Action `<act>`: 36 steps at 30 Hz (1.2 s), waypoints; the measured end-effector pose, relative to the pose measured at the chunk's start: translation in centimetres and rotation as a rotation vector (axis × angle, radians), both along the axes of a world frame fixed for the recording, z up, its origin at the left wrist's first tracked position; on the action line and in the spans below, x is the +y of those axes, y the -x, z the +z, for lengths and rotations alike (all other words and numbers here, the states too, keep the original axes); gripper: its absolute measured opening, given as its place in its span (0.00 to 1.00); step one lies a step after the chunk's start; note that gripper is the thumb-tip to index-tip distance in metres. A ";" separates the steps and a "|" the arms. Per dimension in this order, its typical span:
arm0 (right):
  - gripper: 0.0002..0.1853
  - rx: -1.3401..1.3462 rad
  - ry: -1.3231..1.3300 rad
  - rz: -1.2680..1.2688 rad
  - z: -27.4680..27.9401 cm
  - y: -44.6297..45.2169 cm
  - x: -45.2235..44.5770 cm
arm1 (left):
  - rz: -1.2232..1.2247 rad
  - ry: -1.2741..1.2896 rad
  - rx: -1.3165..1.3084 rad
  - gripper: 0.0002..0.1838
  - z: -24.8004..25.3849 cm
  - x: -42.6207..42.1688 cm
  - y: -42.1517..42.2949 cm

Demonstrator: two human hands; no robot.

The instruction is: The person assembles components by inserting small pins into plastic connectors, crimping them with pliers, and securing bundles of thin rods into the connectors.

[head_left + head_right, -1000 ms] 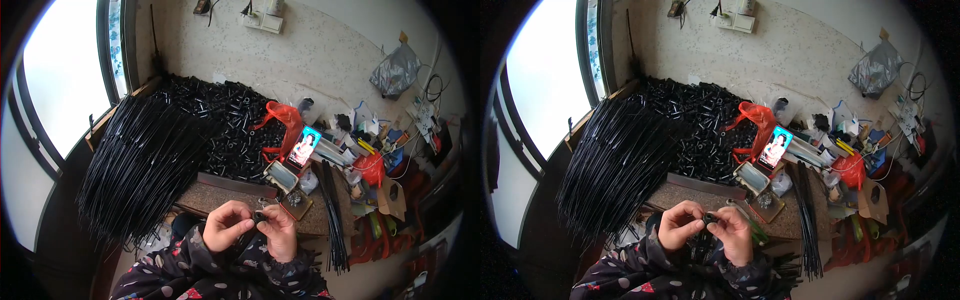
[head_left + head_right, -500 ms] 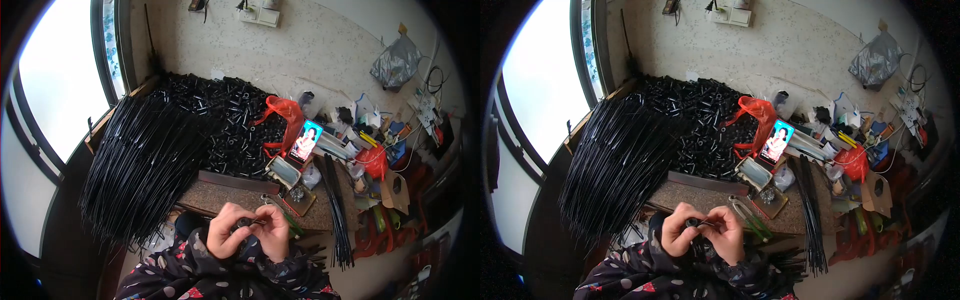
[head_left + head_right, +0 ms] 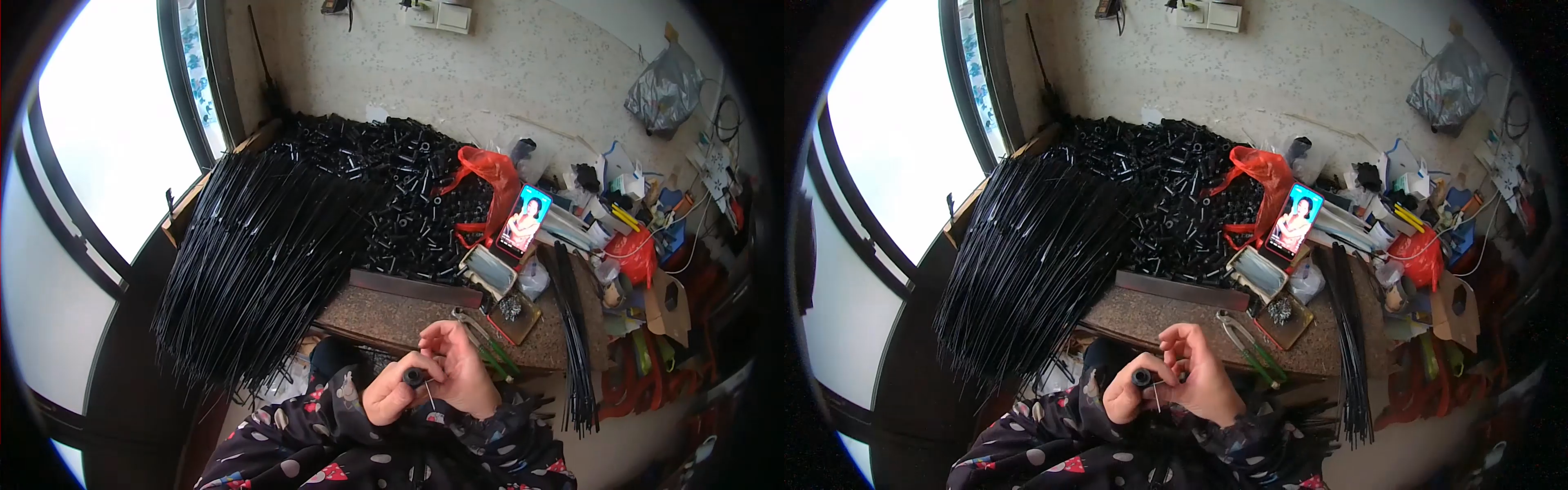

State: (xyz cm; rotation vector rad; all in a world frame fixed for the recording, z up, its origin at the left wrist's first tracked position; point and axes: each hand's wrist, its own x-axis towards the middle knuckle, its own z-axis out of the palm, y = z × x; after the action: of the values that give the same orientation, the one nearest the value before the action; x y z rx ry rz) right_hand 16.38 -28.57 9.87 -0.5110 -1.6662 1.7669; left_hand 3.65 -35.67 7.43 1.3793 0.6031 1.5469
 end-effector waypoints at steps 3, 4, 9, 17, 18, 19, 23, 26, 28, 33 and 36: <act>0.33 -0.018 -0.087 -0.111 0.3 0.0 -0.2 | -0.113 0.248 -0.220 0.32 1.2 -0.5 0.1; 0.32 -0.025 -0.133 -0.175 0.8 0.1 -0.3 | -0.151 0.331 -0.330 0.34 1.3 -0.5 0.2; 0.15 -0.158 -1.124 -0.517 3.7 -0.3 -1.2 | -0.217 0.229 -0.425 0.22 0.2 0.9 1.7; 0.14 -0.247 -1.182 -0.491 4.7 0.1 -1.1 | 0.349 -0.009 -0.088 0.17 0.2 2.1 0.5; 0.14 -0.213 -1.132 -0.485 4.6 0.1 -1.3 | 0.371 -0.044 -0.021 0.17 0.8 2.1 0.4; 0.14 -0.179 -1.081 -0.472 4.4 0.1 -1.4 | 0.397 -0.077 0.044 0.17 1.6 1.9 0.5; 0.16 -0.215 -1.323 -0.426 3.5 -1.7 -0.8 | 0.330 -0.135 0.156 0.14 3.3 1.1 3.1; 0.15 -0.550 -0.984 -0.539 -2.1 -4.8 1.8 | 0.275 -0.083 0.171 0.15 4.7 0.6 4.9; 0.24 -0.970 -0.953 -0.563 -9.0 -7.7 3.0 | 0.187 0.004 0.209 0.09 4.4 0.6 5.8; 0.31 -1.326 -0.953 -0.480 -12.6 -8.5 2.5 | -0.097 -0.034 0.239 0.08 1.7 2.8 3.9; 0.21 -0.758 -0.601 -0.567 -12.8 -7.6 2.7 | -0.026 -0.084 0.238 0.16 1.7 3.3 3.0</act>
State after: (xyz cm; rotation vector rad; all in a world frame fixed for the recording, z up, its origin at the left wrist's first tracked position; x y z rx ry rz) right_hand 23.97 -25.87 -2.89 -1.3006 -2.1261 0.6215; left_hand 0.64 -32.33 9.11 1.6433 0.6668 1.4120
